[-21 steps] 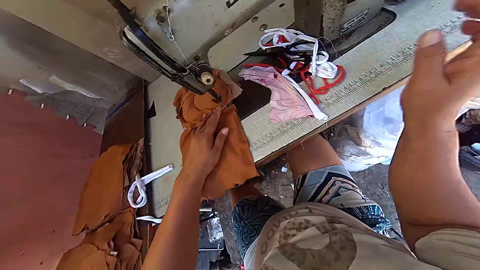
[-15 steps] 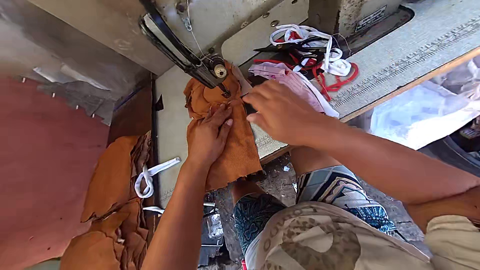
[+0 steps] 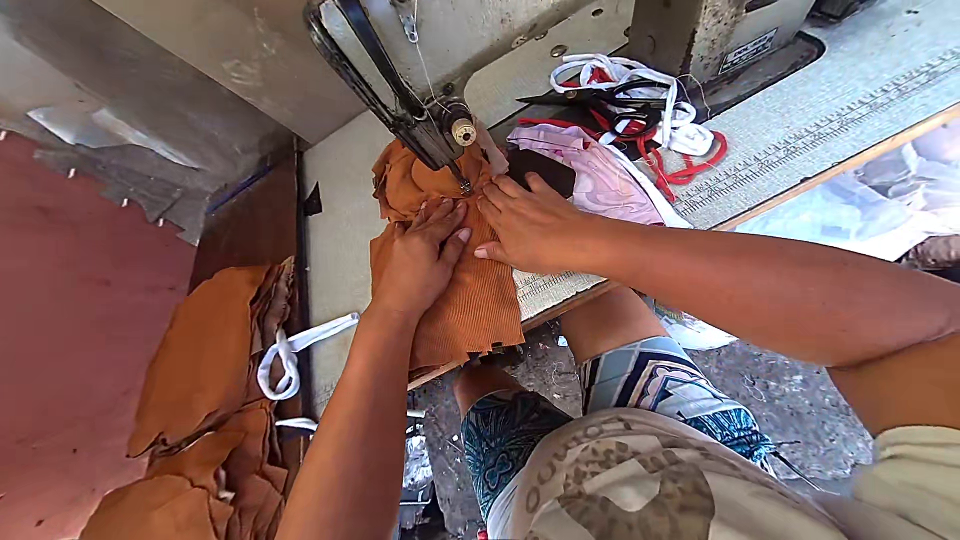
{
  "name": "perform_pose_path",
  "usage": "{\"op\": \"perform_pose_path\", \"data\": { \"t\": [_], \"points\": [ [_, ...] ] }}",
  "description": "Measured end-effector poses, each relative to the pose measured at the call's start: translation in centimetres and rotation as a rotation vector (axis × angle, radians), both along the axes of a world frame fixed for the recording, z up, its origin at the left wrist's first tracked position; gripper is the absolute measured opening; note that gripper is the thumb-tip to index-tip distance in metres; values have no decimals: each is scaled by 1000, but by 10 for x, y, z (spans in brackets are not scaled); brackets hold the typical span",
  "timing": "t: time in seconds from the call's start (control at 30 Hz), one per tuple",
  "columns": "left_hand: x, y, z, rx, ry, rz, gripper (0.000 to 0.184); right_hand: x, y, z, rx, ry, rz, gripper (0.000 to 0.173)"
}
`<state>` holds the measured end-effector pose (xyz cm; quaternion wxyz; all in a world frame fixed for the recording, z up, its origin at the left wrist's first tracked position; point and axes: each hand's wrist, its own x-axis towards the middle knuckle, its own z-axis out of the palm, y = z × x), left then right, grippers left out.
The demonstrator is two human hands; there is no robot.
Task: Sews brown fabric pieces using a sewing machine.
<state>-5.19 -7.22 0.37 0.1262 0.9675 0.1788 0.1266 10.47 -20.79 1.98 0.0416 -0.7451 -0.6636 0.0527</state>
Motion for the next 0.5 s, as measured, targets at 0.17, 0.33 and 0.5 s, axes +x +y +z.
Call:
{"op": "perform_pose_path", "data": {
  "t": [0.17,0.33,0.5],
  "points": [
    [7,11,1,19,28,9,47,2,11,1,-1,-7,-39,81],
    [15,14,1,18,56,51,49,8,22,5,-50,-6,-76,82],
    [26,20,4,-3,116,118,51,19,32,6,-51,-1,-110,75]
  ]
}}
